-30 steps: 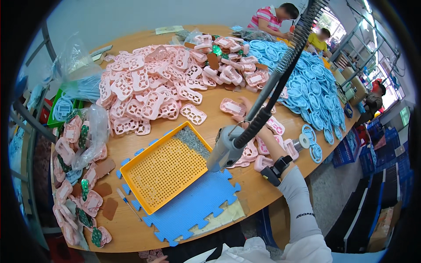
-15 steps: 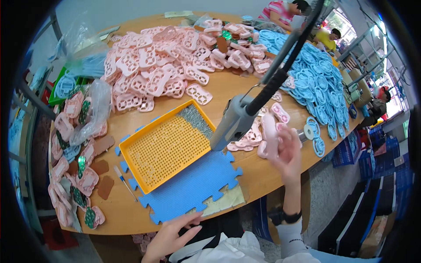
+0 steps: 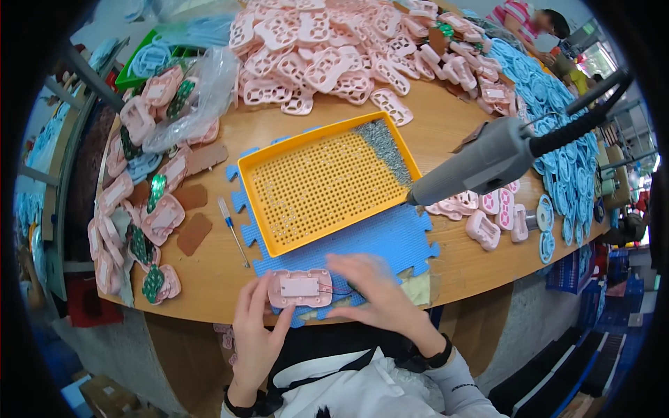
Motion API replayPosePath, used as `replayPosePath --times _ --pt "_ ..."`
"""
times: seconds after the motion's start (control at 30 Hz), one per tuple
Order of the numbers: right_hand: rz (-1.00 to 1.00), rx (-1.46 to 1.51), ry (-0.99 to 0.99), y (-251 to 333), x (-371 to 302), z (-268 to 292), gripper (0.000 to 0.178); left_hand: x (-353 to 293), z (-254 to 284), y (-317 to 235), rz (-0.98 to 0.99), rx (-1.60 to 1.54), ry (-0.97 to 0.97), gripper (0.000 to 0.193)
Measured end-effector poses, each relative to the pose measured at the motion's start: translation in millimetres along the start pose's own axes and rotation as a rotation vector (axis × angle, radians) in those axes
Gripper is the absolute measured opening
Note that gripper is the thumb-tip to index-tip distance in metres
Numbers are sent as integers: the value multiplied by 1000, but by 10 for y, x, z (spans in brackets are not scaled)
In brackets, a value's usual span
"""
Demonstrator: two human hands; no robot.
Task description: Assembling electronic components into plastic toy housings using an electric screwdriver.
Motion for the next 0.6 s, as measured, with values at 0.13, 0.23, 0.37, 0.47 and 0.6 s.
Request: replayPosePath --times 0.13,0.23,0.37,0.47,0.6 --pt "-125 -78 -92 -189 -190 297 50 31 44 2 -142 211 73 60" --pt "-162 -181 -74 -208 -236 311 44 147 15 -2 -267 313 166 65" --pt "-140 -303 -8 -162 -158 261 44 180 -42 69 -311 276 212 68" --pt "-124 -268 51 -149 -61 258 42 146 -20 105 -304 251 195 64" --pt "-195 -116 153 -208 -34 312 40 141 -43 102 -280 186 136 70"
Point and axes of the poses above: each hand's wrist, its own x-axis towards the middle knuckle, its own z-axis out of the back of the hand, y = z × x, the point moved 3 cm from there along x, towards the middle knuckle, and after that the axes turned 15 degrees about -z, right-handed, at the moved point
